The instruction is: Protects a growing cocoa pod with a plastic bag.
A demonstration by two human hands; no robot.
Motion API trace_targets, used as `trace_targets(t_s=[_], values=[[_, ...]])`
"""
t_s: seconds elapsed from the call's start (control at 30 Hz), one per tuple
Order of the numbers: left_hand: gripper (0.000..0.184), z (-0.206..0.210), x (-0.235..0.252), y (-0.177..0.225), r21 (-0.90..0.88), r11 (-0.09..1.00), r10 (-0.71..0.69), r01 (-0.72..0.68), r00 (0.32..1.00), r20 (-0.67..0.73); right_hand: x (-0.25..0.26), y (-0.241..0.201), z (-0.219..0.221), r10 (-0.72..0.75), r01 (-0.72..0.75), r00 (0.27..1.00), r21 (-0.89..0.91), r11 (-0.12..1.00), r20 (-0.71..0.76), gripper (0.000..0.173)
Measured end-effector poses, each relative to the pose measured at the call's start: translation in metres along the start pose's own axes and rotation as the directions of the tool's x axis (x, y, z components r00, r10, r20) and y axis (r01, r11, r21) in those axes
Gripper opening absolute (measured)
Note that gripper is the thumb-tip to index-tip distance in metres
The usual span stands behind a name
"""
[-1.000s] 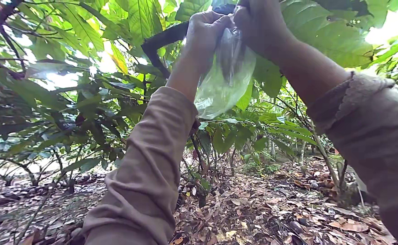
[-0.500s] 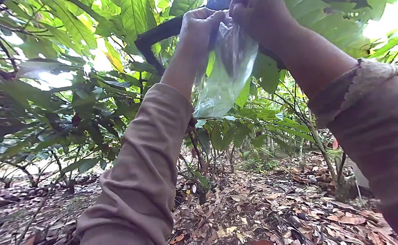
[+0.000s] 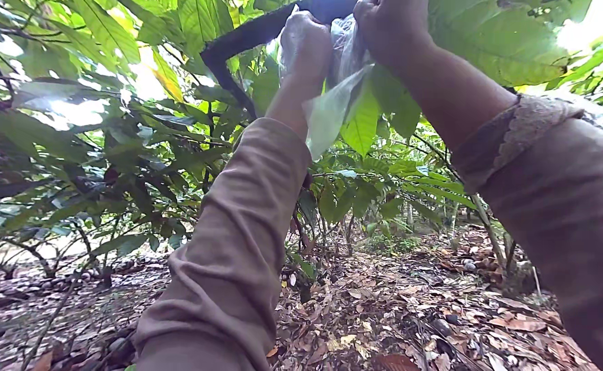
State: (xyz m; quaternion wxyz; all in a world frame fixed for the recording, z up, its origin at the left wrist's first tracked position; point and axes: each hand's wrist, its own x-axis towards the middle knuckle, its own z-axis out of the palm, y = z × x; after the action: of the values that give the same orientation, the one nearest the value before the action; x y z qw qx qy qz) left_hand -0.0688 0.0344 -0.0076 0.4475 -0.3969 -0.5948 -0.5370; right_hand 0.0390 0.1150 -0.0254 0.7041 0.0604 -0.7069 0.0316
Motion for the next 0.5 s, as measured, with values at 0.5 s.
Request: trace_targets(t_s=[0.5], values=[[0.023,-0.044,-0.172,0.004,-0.417,0.761,-0.252,0.498,0.818,0.517,-0.065,0.129,0.015,-0.341,-0.178,0.81,0.754,0.632,0.477,0.023]])
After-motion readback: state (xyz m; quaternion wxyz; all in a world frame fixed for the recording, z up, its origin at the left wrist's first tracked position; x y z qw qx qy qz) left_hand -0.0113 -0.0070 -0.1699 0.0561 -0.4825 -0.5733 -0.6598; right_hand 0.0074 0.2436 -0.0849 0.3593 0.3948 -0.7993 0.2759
